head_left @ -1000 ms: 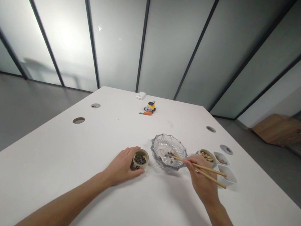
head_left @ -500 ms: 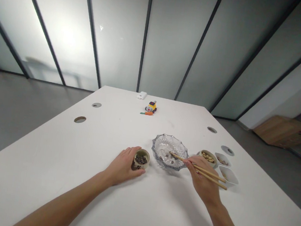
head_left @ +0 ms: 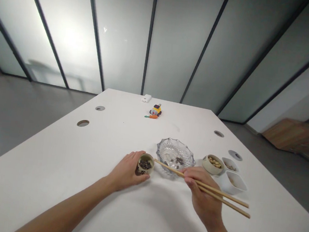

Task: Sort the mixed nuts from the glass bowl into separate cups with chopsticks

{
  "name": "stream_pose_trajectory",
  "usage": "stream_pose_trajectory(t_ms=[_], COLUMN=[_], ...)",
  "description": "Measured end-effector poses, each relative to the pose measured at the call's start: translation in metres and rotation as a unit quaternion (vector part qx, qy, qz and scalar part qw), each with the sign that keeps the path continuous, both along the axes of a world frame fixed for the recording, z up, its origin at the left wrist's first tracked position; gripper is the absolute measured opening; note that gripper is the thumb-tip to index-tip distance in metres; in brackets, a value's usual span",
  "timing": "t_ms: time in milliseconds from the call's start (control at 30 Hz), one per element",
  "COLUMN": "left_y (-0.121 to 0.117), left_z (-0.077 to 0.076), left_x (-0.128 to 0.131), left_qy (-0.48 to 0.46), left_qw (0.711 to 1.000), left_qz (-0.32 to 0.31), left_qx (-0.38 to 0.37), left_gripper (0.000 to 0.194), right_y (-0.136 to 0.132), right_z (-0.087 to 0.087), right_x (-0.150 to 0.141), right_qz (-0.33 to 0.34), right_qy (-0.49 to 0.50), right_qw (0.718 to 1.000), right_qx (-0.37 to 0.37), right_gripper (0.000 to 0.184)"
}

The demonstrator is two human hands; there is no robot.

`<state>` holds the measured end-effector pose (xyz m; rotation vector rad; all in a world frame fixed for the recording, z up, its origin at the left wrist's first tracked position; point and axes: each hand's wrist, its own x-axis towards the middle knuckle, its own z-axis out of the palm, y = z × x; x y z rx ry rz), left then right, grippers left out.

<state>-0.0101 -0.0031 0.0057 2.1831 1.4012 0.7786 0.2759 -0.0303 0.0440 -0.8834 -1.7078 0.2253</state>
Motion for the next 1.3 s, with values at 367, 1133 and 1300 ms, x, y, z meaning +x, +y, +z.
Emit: stream_pose_trajectory(t_ms=[367,1133,1300], left_y=[0.001,0.000,0.000], left_z=[-0.005,0.000,0.000], left_x=[-0.003,-0.001,0.000], left_qy=[0.002,0.000,-0.005], left_qw=[1.000,1.000,1.000], left_qz=[-0.005,0.003,-0.002], left_qx=[0.001,-0.011,-0.005], left_gripper=[0.064,0.063,0.062], right_y=[0.032,0.021,0.002], right_z=[-0.013,-0.006,-0.002], right_x=[0.046,0.030,-0.004], right_qz=[-0.120,-0.126,-0.030], right_qy=[-0.139,0.026,0.051], right_qw=[0.983,0.991,0.998], right_qx=[0.020,0.027,-0.013], right_gripper=[0.038,0.023,0.026])
